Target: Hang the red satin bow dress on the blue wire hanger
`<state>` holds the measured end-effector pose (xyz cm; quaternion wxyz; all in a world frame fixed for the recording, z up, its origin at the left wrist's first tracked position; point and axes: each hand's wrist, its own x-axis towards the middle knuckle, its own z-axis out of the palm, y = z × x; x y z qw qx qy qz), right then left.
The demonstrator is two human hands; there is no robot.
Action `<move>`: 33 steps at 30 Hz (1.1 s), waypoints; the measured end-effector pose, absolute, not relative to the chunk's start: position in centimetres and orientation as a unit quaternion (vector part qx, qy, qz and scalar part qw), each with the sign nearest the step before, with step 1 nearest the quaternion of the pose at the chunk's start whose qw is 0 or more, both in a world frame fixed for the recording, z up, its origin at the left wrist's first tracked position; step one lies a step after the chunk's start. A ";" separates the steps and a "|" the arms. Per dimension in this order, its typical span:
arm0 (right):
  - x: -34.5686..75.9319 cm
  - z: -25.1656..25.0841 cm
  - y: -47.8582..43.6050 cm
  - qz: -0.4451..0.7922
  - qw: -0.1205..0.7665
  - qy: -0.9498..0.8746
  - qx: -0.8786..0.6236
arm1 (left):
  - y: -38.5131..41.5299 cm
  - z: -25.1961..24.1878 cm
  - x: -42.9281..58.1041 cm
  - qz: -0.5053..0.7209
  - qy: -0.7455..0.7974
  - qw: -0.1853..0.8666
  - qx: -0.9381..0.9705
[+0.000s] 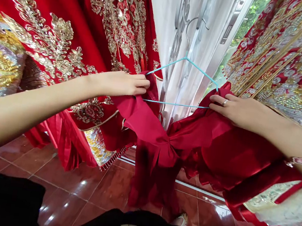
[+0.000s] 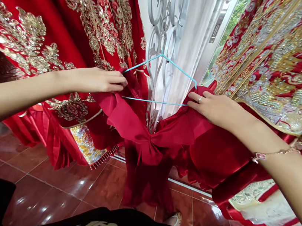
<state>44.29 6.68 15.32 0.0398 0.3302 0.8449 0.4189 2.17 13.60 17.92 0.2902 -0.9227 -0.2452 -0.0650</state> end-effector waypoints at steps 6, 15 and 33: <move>44.8 15.2 6.3 0.402 0.019 0.857 0.323 | 14.5 18.2 -0.3 -0.058 -0.211 0.178 -0.959; 43.7 16.4 5.8 0.359 0.044 0.870 0.334 | 14.8 18.4 1.5 -0.001 -0.181 0.220 -0.958; 42.3 20.0 7.2 0.229 0.095 0.836 0.490 | 16.0 20.6 5.4 0.114 -0.288 0.134 -0.941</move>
